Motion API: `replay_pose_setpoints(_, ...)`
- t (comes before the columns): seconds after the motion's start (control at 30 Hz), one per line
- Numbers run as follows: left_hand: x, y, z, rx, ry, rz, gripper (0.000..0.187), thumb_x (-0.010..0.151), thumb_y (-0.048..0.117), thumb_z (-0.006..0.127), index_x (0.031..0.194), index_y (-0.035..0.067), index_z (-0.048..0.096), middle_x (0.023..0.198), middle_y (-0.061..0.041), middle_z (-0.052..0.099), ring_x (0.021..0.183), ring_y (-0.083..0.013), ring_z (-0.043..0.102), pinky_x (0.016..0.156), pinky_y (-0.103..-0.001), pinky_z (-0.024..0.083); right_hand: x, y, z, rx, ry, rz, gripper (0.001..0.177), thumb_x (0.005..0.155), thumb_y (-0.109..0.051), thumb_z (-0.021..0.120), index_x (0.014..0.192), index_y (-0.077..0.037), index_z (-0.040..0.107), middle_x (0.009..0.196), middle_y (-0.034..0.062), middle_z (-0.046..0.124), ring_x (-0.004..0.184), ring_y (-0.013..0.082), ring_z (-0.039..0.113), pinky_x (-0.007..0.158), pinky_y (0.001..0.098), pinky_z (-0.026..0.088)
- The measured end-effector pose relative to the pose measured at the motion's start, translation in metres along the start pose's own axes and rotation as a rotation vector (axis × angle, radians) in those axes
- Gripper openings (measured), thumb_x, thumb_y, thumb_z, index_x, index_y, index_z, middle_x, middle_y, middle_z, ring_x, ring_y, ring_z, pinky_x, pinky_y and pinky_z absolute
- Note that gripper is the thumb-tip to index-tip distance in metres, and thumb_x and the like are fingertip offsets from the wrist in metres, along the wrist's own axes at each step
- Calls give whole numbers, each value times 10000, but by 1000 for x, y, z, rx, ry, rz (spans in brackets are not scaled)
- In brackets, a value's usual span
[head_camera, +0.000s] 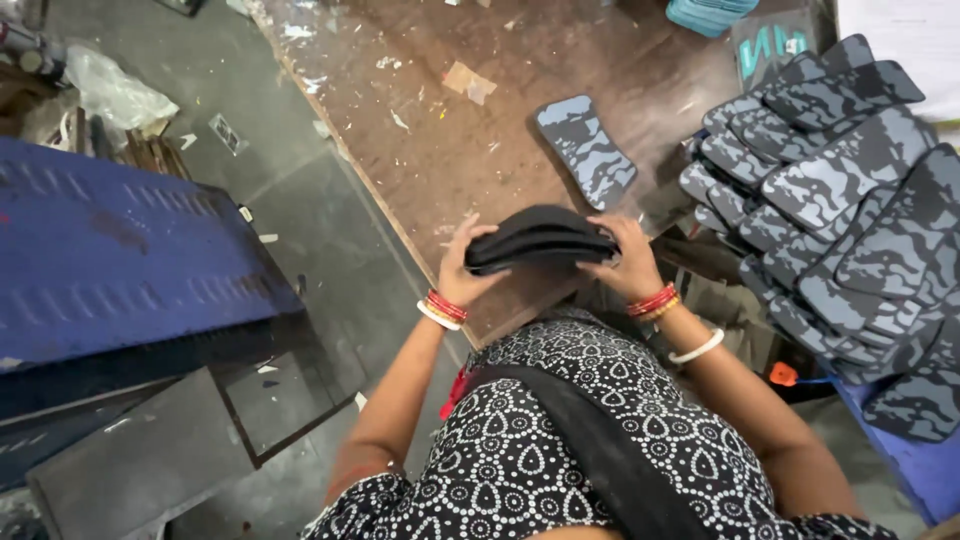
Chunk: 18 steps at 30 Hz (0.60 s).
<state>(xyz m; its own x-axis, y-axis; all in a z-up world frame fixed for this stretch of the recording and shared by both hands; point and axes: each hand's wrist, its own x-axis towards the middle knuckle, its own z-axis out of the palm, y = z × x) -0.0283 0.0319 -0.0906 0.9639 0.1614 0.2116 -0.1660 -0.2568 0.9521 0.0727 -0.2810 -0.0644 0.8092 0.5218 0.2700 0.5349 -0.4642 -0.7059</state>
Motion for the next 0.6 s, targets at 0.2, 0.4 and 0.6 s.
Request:
replay_pose_setpoints(0.2, -29, -30, 4, 275, 10, 43, 964, 622, 180, 958, 1478, 129, 518, 1532, -145, 515, 1486, -325, 460, 1213, -452, 430, -24, 46, 9, 313, -7, 127, 1144, 600, -139, 936, 1554, -36, 313, 1527, 177, 472, 1433, 274, 423, 1176, 426, 325)
replay_pose_setpoints(0.4, 0, -39, 45, -123, 142, -160, 1012, 729, 270, 950, 1589, 106, 443, 1454, -150, 644, 1346, -281, 636, 1189, -412, 509, 7, 26, 58, 481, 86, 344, 985, 732, -84, 922, 1586, -97, 431, 1482, 119, 607, 1374, 215, 592, 1191, 367, 481)
replay_pose_setpoints(0.6, 0, 4, 9, 47, -47, -22, 1127, 684, 281, 961, 1594, 90, 323, 1402, -142, 625, 1296, -281, 621, 1133, -409, 480, -10, 31, 11, 685, -51, 151, 1138, 684, -121, 923, 1595, -79, 241, 1456, 113, 542, 1370, 232, 516, 1168, 379, 404)
